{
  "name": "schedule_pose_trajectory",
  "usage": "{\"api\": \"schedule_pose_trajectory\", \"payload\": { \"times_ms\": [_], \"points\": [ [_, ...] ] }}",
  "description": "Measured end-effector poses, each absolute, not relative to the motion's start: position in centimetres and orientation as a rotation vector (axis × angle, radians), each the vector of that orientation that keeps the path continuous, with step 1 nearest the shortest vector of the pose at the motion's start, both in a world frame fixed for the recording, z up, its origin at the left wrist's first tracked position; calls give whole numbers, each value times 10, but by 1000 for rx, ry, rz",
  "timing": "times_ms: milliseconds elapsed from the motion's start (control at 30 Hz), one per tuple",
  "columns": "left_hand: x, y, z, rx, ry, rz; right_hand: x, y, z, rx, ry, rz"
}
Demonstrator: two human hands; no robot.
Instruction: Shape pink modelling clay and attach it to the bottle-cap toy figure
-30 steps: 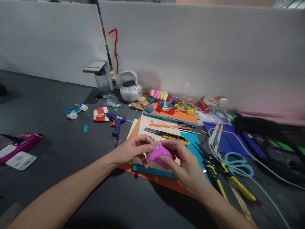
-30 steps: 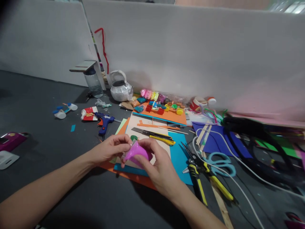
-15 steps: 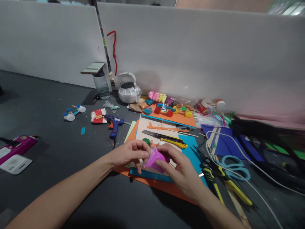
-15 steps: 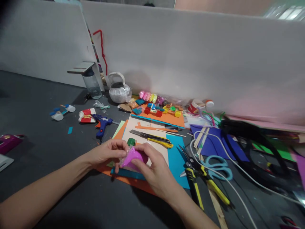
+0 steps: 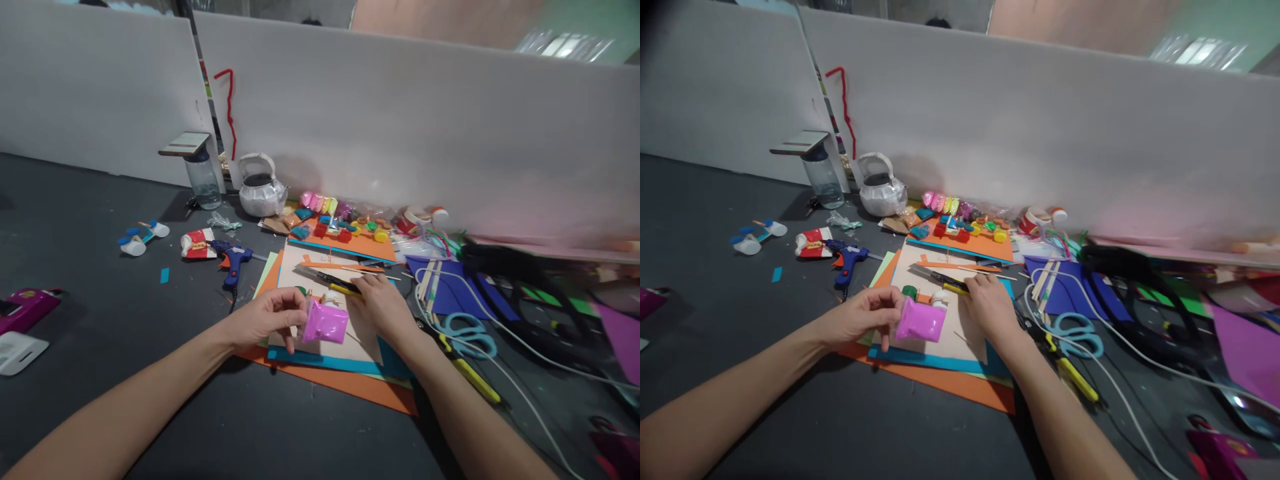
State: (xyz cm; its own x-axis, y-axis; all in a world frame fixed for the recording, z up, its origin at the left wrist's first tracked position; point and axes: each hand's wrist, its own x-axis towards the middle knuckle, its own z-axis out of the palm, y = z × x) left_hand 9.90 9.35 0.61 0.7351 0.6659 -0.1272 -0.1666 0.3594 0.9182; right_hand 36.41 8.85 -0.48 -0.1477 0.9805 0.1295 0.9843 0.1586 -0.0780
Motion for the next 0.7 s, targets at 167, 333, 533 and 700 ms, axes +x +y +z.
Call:
{"api": "schedule_pose_trajectory", "payload": {
  "times_ms": [167,333,533,700],
  "points": [
    [98,94,6,1081,526,646,390,72,0,-2102,-2202,-228],
    [103,88,5,1086,528,704,359,36,30,-1966,-2145,-198],
    [109,78,11,1153,554,821,281,18,42,-1330,-2090,194],
    [110,73,13,1310,621,890,279,24,27,-1258,-1990,258]
  ]
}}
